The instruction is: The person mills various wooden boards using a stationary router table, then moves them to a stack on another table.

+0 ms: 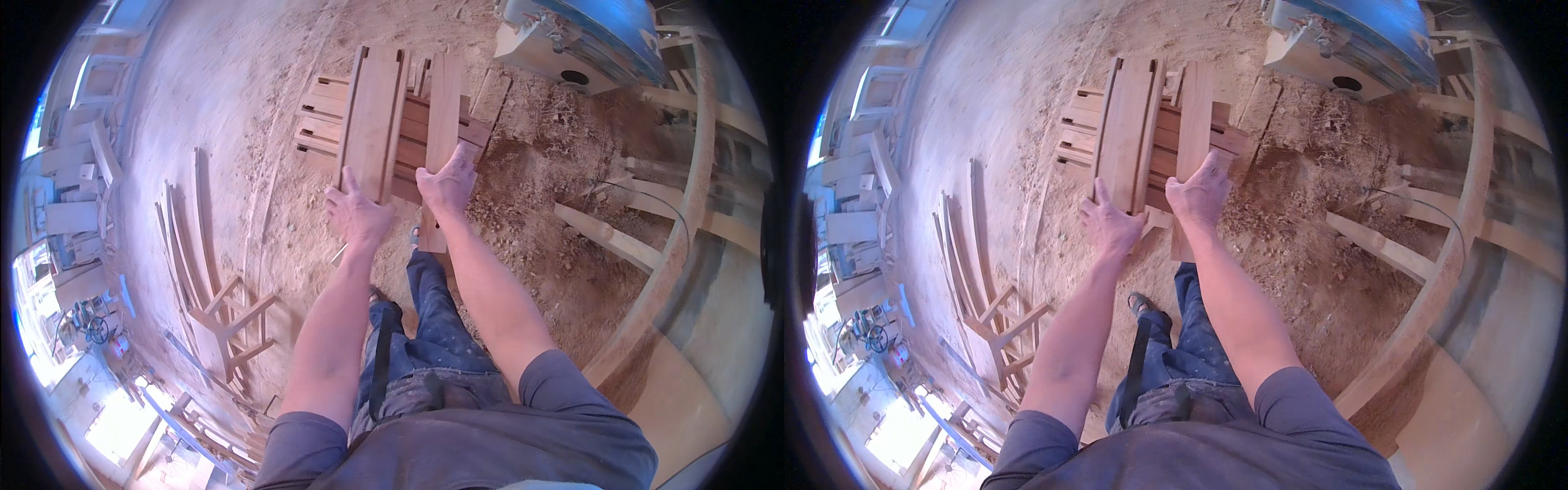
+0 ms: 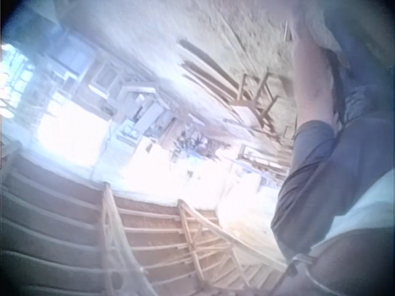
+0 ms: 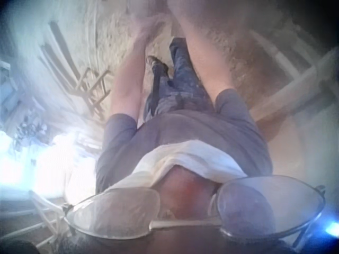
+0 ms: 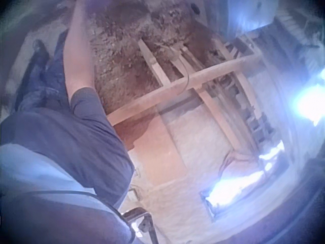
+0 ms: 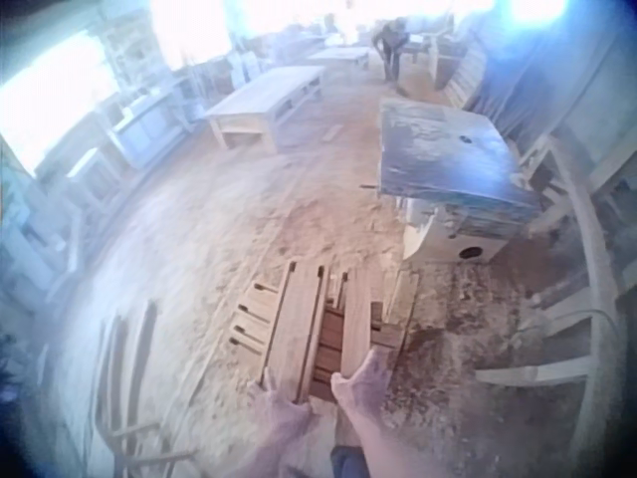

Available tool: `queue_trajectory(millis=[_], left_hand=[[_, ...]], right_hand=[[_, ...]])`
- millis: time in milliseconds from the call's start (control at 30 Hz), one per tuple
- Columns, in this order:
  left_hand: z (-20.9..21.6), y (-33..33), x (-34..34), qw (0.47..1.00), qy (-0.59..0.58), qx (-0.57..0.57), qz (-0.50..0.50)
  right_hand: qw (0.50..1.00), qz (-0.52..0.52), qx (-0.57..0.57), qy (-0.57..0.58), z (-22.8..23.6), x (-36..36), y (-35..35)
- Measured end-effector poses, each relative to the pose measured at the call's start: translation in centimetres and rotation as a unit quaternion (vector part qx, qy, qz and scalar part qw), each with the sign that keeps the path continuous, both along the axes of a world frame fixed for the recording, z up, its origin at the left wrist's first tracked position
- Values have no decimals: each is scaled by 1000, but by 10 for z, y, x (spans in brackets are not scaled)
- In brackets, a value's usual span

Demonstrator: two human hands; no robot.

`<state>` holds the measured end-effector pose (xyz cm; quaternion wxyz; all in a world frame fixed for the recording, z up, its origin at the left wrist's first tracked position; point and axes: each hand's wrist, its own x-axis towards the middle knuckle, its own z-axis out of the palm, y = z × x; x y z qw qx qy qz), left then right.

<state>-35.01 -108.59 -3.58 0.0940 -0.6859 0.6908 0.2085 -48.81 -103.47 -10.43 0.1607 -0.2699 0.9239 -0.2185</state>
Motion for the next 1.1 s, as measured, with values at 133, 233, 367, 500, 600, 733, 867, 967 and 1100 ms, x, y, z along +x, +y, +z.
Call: queue_trajectory(millis=[133, 233, 367, 500, 600, 733, 867, 967, 1100], left_hand=[[-5, -20, 13, 999, -17, -28, -8], [-13, -31, 27, 999, -13, -27, -17], [-14, -34, 33, 1000, -5, 0, -25], [-26, -6, 62, 995, 69, -73, -3], [-20, 31, 92, 990, 92, -100, -41], [-16, 92, 162, 991, 101, -67, -58], [0, 151, 250, 995, 78, 21, -61], [2, 185, 312, 994, 34, 80, -68], [-9, 190, 369, 988, 52, 122, -79]], right_hand=[[1000, 7, 9, -9, 1, -4, 2], [999, 8, 15, -40, 12, -6, 0], [996, -14, -30, -84, -5, -12, 2], [943, 27, -120, -309, 0, -27, 7], [975, -19, -52, -215, -7, -13, 11], [970, 39, -13, -240, 8, 15, 6], [978, -20, -101, -180, 3, 50, -2], [942, 61, -152, -294, 3, 46, -6], [944, 75, -143, -286, 10, 52, 22]])
